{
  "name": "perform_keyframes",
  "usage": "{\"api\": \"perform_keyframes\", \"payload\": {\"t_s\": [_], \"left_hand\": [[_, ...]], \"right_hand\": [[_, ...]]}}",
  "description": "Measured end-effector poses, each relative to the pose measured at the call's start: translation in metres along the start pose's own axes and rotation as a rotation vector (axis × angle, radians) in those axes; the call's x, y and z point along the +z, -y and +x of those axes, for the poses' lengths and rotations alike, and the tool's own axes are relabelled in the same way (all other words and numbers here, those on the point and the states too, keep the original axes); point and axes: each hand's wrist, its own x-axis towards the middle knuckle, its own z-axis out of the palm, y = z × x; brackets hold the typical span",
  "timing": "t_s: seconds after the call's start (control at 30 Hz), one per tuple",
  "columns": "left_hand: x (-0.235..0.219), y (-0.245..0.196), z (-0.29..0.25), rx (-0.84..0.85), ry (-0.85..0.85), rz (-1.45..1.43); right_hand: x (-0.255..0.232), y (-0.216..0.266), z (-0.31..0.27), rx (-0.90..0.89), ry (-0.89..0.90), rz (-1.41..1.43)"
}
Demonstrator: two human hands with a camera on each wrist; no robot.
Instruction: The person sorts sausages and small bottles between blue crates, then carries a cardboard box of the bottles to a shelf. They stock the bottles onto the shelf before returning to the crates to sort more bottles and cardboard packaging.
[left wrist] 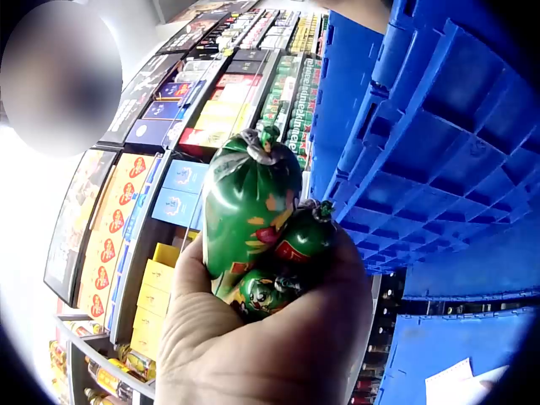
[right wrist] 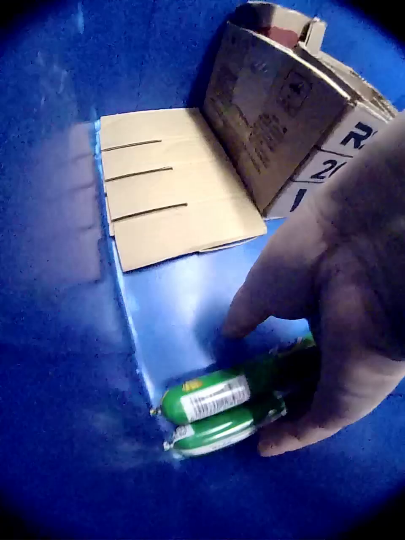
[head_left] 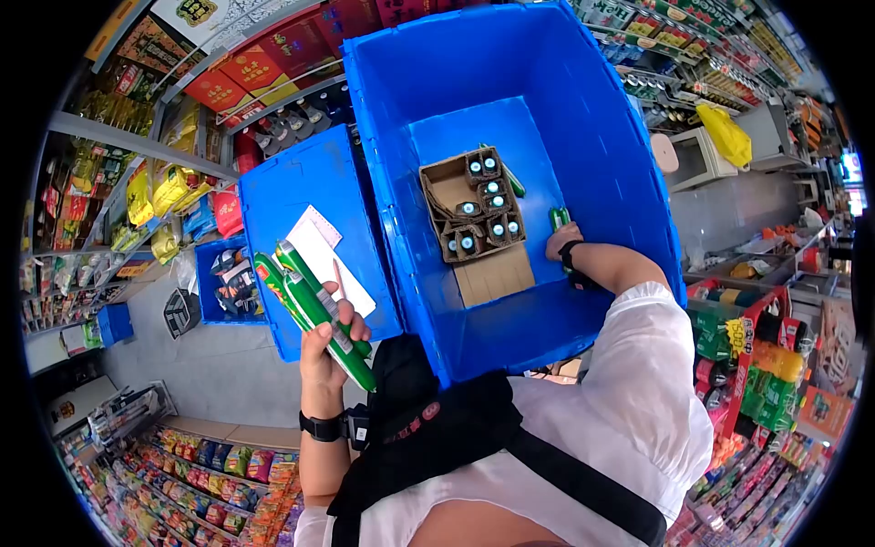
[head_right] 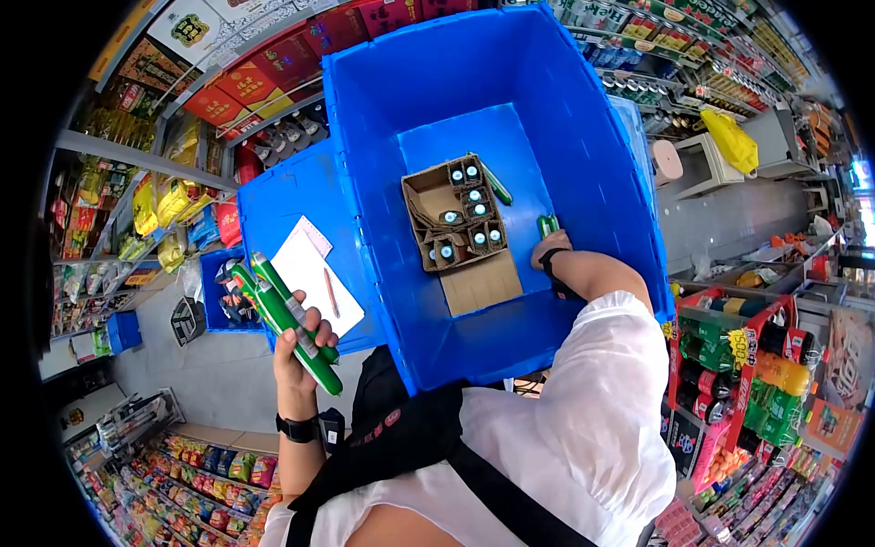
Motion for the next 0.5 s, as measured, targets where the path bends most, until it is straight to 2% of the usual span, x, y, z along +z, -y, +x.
{"api": "perform_keyframes", "payload": {"t_s": [0.03,0.07,0.1,0.17,0.2,0.3,0.37,0.43,0.5], "left_hand": [[-0.001,0.001,0.0,0.008,-0.012,-0.012],[-0.003,0.003,-0.001,0.01,-0.021,-0.022],[-0.004,0.003,-0.001,0.006,-0.032,-0.016],[-0.006,0.005,-0.002,0.012,-0.062,-0.013],[-0.006,0.005,-0.003,0.008,-0.075,-0.005],[-0.007,0.003,-0.007,0.021,-0.083,0.019],[-0.007,0.003,-0.007,0.022,-0.108,0.029],[-0.007,0.003,-0.006,0.02,-0.125,0.003],[-0.002,0.003,-0.007,0.024,-0.149,0.009]], "right_hand": [[0.002,-0.005,-0.001,-0.012,-0.108,0.044],[0.0,-0.016,0.002,-0.131,-0.012,0.077],[-0.043,-0.021,-0.022,-0.2,0.116,0.11],[-0.079,-0.025,-0.039,-0.294,0.175,0.099],[-0.059,-0.023,-0.017,-0.293,0.207,0.223],[-0.055,0.006,0.033,-0.349,0.145,0.717],[-0.096,0.032,0.037,-0.624,-0.104,0.843],[-0.138,0.056,0.032,-0.642,-0.079,0.689],[-0.14,0.081,0.034,-0.635,-0.031,0.631]]}}
